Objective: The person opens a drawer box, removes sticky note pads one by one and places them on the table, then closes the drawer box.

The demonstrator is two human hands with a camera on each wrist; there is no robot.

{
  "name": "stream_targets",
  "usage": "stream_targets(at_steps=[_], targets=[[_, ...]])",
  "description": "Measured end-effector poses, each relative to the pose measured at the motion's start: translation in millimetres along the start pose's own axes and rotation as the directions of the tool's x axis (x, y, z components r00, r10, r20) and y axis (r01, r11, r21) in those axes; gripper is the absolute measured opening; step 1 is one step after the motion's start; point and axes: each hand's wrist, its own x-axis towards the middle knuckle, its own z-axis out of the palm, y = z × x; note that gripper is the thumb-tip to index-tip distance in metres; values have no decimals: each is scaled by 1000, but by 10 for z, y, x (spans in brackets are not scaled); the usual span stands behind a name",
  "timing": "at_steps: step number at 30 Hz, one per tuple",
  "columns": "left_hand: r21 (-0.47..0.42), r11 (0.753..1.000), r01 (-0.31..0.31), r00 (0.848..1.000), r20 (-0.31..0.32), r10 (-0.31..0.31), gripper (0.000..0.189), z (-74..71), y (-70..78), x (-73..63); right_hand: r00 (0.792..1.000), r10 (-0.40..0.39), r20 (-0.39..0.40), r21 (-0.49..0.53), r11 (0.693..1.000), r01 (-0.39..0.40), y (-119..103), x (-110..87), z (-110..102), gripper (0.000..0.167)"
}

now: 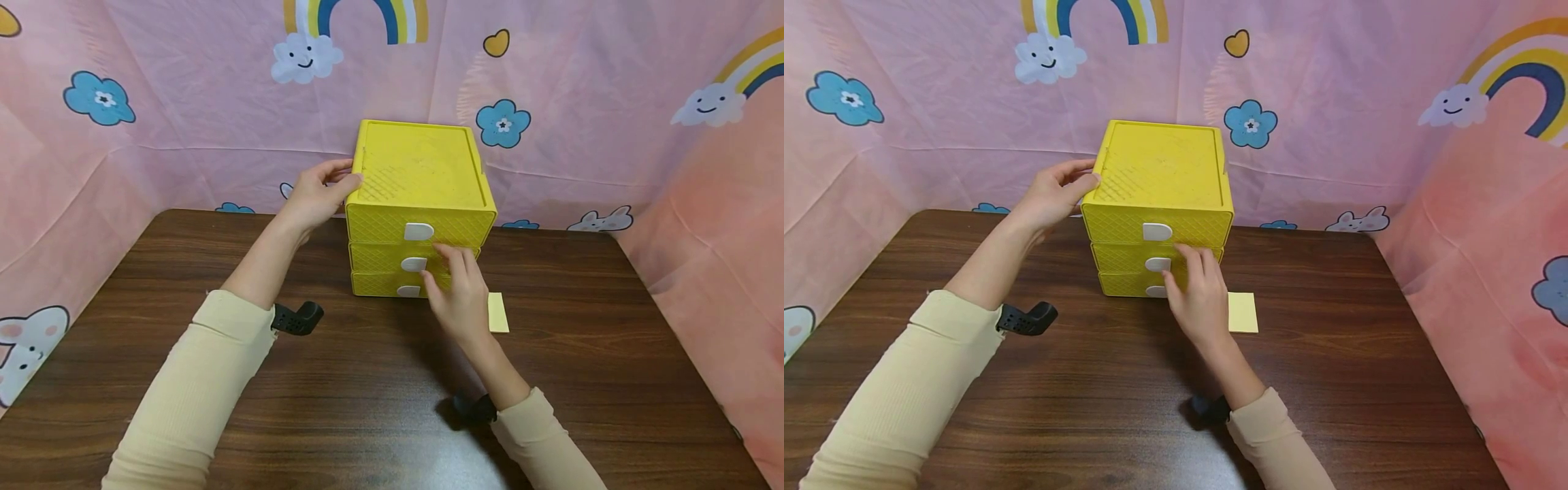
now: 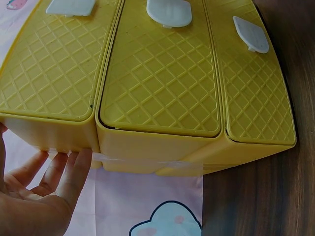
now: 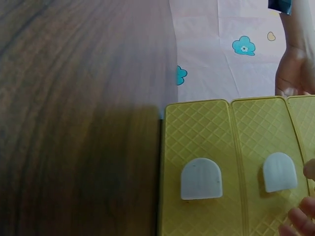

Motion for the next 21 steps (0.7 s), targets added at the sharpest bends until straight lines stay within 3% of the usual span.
stream_targets(at_steps=[21], targets=[[4,1000,-3,1000,-1,3,51,6,7,-18,995,96,12,73,993,-97,-39,-81,216,34]])
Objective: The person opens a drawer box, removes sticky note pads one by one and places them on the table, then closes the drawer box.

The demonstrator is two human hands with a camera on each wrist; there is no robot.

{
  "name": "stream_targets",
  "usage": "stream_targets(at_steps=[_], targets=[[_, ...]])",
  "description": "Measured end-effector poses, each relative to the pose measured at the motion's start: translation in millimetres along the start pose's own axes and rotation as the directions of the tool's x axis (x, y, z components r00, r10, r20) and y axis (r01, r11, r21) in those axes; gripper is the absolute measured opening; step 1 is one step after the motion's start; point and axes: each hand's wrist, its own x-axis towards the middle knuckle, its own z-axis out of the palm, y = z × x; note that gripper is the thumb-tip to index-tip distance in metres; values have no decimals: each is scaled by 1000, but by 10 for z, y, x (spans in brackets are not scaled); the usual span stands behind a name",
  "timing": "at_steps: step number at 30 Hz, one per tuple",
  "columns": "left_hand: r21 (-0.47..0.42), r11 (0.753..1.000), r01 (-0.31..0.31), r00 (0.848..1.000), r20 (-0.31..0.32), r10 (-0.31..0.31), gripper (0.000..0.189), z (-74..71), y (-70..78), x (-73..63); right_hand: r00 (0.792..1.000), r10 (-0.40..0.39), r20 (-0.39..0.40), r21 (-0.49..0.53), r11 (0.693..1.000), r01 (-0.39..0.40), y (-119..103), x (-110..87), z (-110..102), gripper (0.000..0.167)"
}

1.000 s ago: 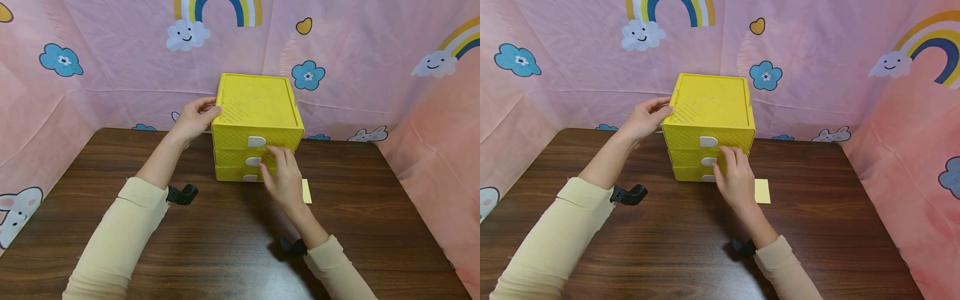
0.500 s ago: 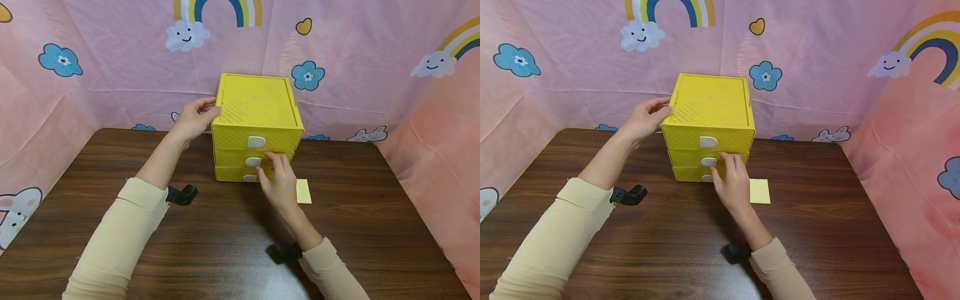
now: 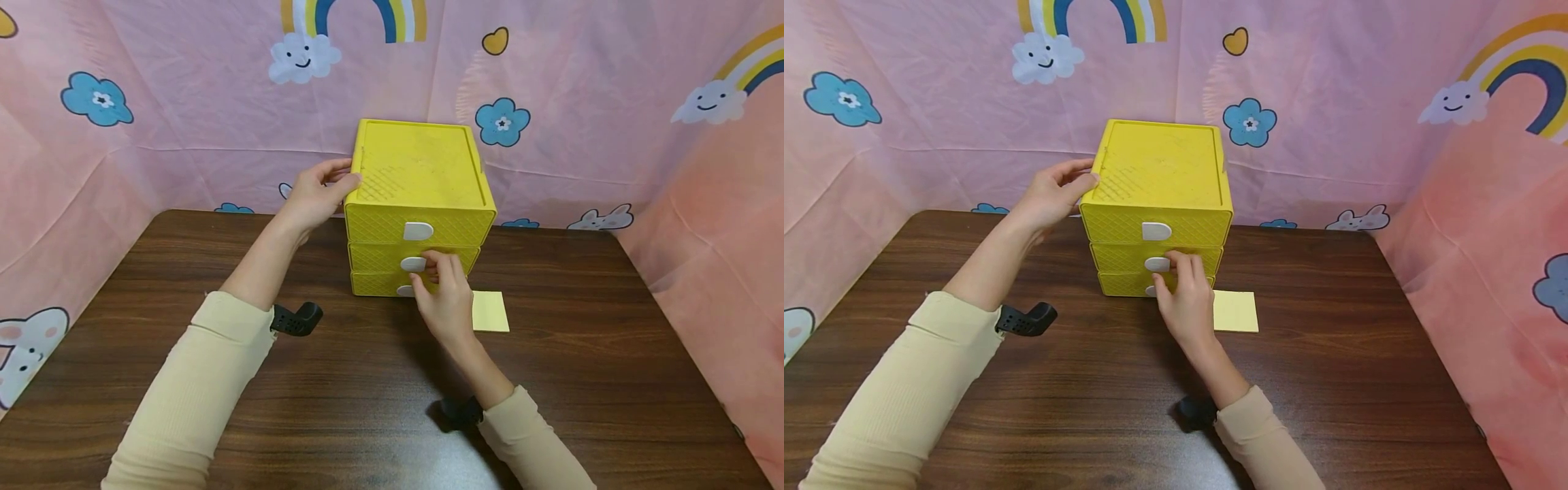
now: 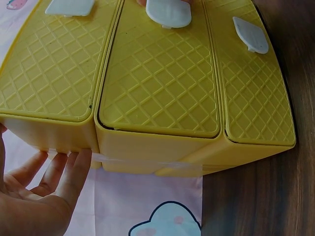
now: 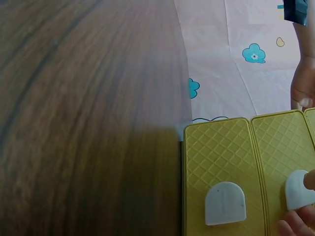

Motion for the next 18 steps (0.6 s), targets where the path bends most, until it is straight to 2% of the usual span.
stream_targets(at_steps=[11,18], targets=[[-4,1000,-4,1000,-2,4,51,-2,-16,10,999,35,-30,-45,998,-36,-10,35,24,23],[-12,1000,-6,1000,1,6,51,-3,-19,10,999,26,-36,-82,996,-28,-15,70,27,20]])
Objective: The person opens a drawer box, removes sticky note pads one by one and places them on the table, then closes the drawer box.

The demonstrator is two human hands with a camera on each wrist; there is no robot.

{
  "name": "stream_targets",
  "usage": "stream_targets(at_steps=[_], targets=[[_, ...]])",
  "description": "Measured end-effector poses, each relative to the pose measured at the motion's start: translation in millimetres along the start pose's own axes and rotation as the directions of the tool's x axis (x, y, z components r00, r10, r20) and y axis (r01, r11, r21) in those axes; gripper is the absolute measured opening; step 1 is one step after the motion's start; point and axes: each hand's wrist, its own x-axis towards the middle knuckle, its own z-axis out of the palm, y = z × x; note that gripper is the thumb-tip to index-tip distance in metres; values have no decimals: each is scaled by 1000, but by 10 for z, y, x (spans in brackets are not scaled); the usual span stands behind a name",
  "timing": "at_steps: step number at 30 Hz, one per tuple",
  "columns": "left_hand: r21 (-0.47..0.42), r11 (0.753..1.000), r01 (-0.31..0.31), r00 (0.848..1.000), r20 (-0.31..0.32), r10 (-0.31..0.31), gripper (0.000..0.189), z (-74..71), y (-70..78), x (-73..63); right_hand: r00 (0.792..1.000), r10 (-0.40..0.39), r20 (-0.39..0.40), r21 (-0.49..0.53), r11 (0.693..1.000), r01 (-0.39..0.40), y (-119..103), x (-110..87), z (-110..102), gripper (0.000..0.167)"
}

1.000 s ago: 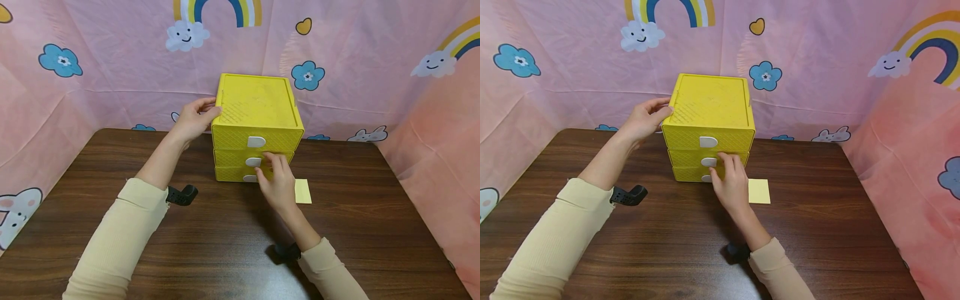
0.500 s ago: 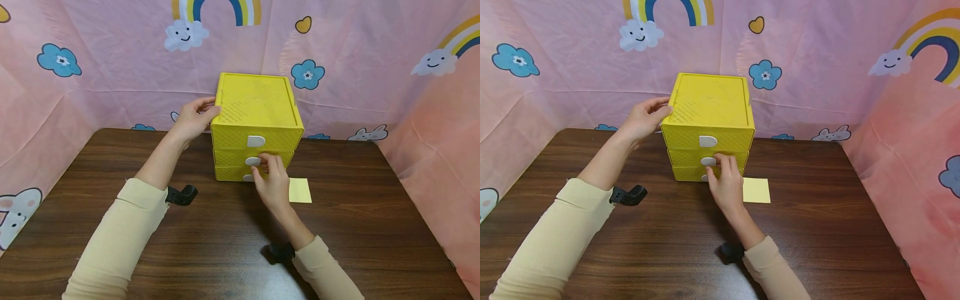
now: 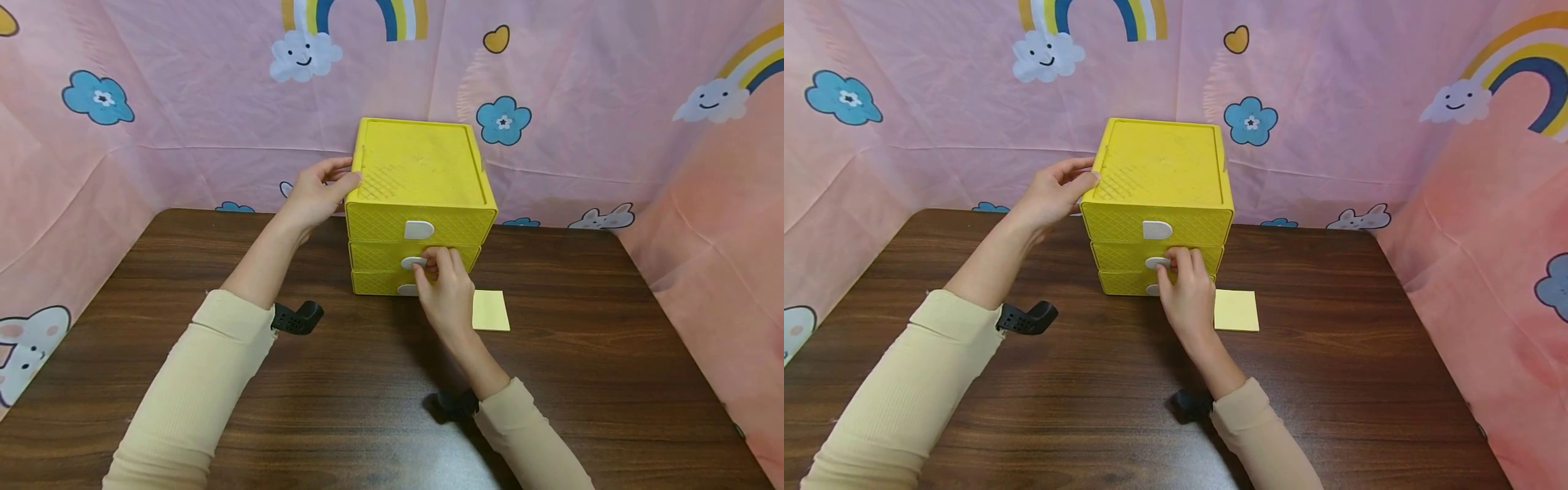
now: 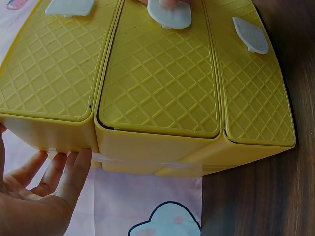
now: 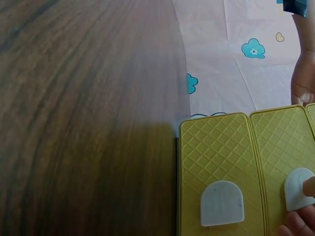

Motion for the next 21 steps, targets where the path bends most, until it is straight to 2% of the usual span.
stream_targets(at_steps=[8,21], targets=[[-2,1000,0,1000,0,0,51,3,-1,8,1000,0,3,-63,998,0,18,15,15,16],[9,1000,1,1000,-7,-1,50,10,5,1,996,-92,-2,-141,986,91,10,-8,-42,14]])
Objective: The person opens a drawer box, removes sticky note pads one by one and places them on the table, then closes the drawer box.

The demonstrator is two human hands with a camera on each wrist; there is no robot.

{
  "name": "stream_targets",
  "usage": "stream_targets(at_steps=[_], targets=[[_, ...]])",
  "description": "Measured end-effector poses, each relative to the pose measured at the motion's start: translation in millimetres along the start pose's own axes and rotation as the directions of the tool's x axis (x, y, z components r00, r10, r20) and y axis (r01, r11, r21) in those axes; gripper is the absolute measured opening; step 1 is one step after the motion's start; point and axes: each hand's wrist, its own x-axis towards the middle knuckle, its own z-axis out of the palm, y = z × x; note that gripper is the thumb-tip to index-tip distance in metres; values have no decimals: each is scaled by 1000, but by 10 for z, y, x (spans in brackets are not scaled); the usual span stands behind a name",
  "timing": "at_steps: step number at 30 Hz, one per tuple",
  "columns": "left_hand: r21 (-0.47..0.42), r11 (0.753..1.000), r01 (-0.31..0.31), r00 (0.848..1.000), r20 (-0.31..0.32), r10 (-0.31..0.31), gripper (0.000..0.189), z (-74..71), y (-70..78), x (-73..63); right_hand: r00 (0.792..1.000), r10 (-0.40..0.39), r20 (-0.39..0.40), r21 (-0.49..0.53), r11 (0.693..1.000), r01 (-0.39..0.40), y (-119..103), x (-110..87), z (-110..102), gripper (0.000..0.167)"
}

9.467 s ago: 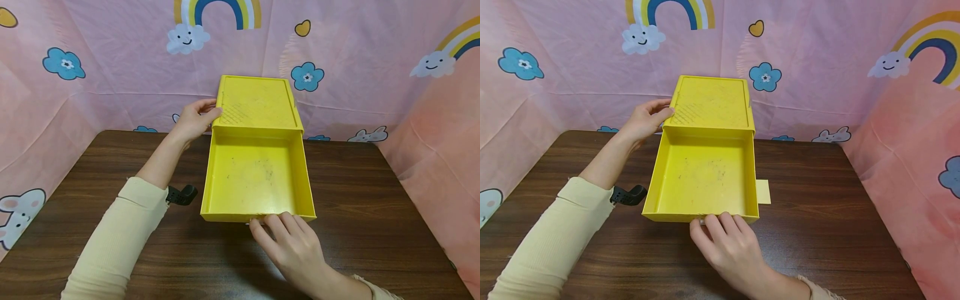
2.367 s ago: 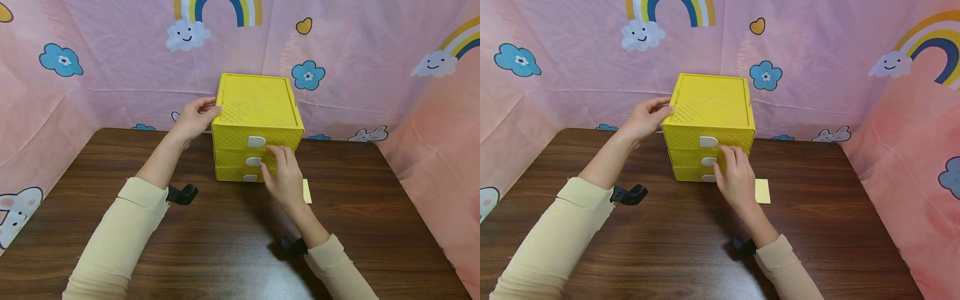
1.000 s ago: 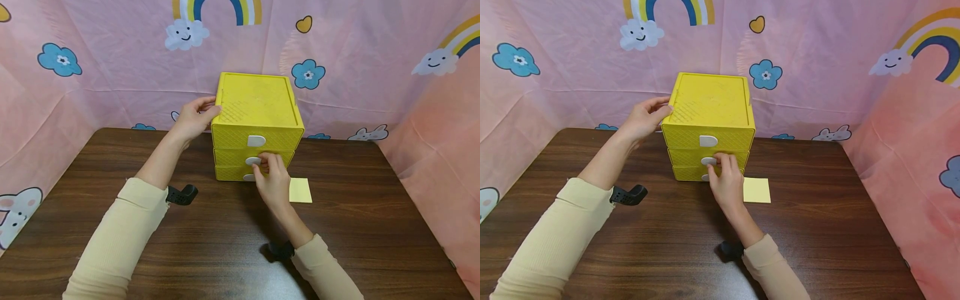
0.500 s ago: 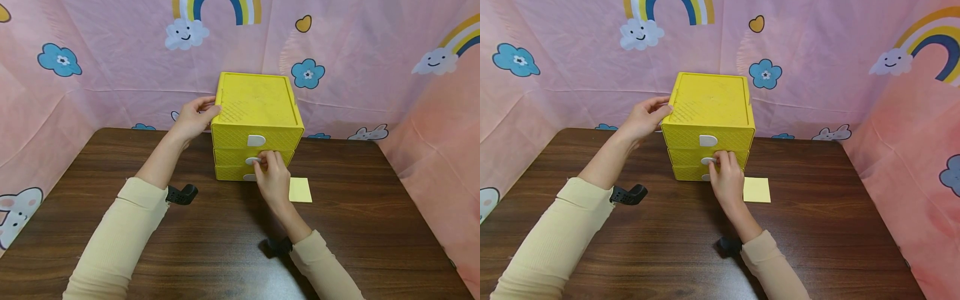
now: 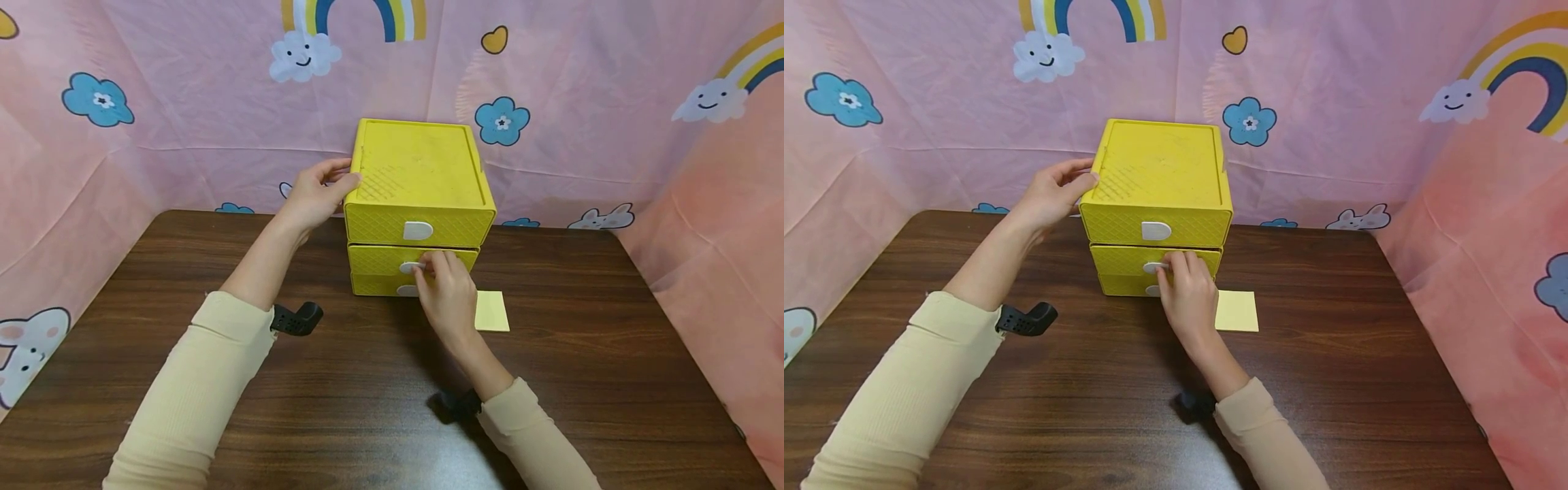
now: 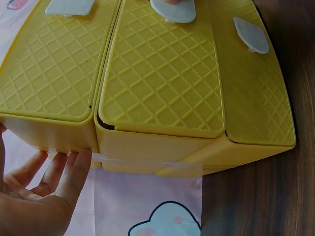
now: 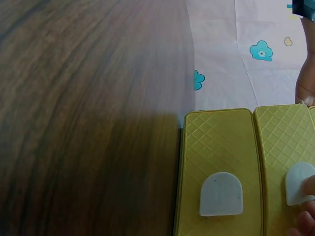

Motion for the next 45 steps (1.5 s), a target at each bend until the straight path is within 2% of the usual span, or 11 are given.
stream_targets(at_steps=[10,22,38,45], targets=[[-4,1000,3,1000,-2,-3,50,-2,-9,3,996,-86,2,-24,996,86,5,-17,-61,13],[-2,1000,7,1000,-14,-7,51,-1,5,-3,978,-208,22,-59,976,209,-10,-24,-157,13],[-19,1000,10,1000,-19,-10,51,12,-4,16,954,-285,92,-106,950,294,-68,-76,-348,11],[-18,1000,13,1000,-12,-13,51,6,-4,13,944,-291,155,-121,943,311,-94,-99,-421,10]])
